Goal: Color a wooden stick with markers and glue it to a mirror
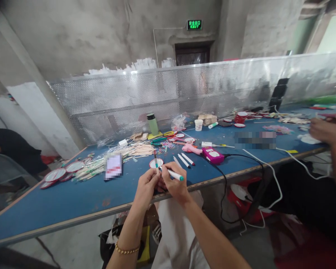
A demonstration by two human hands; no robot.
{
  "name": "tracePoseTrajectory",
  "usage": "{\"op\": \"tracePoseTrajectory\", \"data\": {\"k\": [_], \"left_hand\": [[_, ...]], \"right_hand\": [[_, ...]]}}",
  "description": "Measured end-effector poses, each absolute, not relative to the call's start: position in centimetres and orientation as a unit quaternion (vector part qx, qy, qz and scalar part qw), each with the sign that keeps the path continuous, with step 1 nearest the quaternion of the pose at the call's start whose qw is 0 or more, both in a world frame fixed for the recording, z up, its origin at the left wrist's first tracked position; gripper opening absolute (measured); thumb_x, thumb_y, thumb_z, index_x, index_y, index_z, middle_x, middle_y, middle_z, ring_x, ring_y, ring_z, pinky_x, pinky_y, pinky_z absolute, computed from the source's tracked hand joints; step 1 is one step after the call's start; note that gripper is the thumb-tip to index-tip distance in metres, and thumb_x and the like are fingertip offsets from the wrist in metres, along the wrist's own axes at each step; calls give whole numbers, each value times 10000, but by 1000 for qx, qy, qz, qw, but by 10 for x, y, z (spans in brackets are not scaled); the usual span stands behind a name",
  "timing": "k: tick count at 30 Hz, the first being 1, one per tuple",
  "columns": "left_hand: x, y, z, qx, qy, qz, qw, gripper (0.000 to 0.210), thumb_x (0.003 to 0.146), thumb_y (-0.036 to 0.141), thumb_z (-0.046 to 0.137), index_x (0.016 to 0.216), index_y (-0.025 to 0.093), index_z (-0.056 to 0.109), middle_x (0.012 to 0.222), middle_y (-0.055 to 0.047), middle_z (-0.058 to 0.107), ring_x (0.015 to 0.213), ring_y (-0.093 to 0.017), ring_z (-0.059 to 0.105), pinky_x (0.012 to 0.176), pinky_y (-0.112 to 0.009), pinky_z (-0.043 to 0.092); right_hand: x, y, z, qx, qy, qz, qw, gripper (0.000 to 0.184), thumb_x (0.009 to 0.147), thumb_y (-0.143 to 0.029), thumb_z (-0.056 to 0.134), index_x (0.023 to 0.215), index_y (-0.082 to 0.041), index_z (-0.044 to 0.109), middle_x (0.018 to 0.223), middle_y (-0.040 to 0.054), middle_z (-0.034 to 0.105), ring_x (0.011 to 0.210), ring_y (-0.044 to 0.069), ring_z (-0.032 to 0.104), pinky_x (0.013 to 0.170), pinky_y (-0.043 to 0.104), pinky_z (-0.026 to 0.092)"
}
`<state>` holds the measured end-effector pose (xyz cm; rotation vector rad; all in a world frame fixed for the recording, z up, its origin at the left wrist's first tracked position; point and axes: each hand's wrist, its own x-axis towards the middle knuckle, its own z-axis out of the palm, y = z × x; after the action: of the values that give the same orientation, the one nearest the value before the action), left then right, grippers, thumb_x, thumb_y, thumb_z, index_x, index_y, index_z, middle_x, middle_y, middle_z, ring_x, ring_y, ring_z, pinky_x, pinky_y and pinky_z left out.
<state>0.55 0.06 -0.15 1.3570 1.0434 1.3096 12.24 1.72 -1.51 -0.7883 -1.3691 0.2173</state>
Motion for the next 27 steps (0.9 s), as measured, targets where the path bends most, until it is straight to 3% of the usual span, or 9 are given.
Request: {"op": "tracePoseTrajectory", "data": {"k": [10,14,17,18,22,27], "left_hand": [[5,1,-3,545,431,558,453,374,737,546,693,754,192,575,569,13,670,467,-154,651,454,-223,496],[5,2,-4,537,455,557,441,380,744,538,682,793,175,578,589,-16,700,471,-153,669,443,-211,494],[6,3,-4,529,457,558,447,381,728,531,687,773,174,562,589,-28,706,465,-153,671,433,-208,494],[6,3,-4,528,456,559,448,382,724,531,690,766,175,557,588,-29,707,461,-153,670,429,-208,493],[6,3,-4,528,454,563,446,381,728,533,691,766,177,559,590,-37,713,456,-155,669,428,-212,496],[5,3,-4,536,454,559,441,376,730,531,688,748,179,557,580,-43,709,442,-156,660,408,-207,479]], "right_hand": [[129,13,-20,-328,-655,92,675,179,960,-285,540,932,-213,701,719,-3,685,570,123,624,572,242,530],[169,22,-14,-342,-693,45,632,211,989,-302,525,943,-208,707,832,36,720,690,150,672,689,284,562],[204,36,-8,-359,-713,21,602,175,953,-300,559,948,-214,711,932,67,746,910,216,703,861,363,553],[214,40,-6,-360,-727,19,584,160,913,-306,611,998,-219,715,1002,79,751,996,246,695,917,399,538],[229,54,1,-392,-819,-51,415,433,853,-351,679,1257,-200,637,1237,147,678,1205,310,607,1013,480,491],[218,69,2,-449,-834,-84,310,332,920,-179,533,1225,-195,661,1126,131,674,1094,260,640,967,403,506]]}}
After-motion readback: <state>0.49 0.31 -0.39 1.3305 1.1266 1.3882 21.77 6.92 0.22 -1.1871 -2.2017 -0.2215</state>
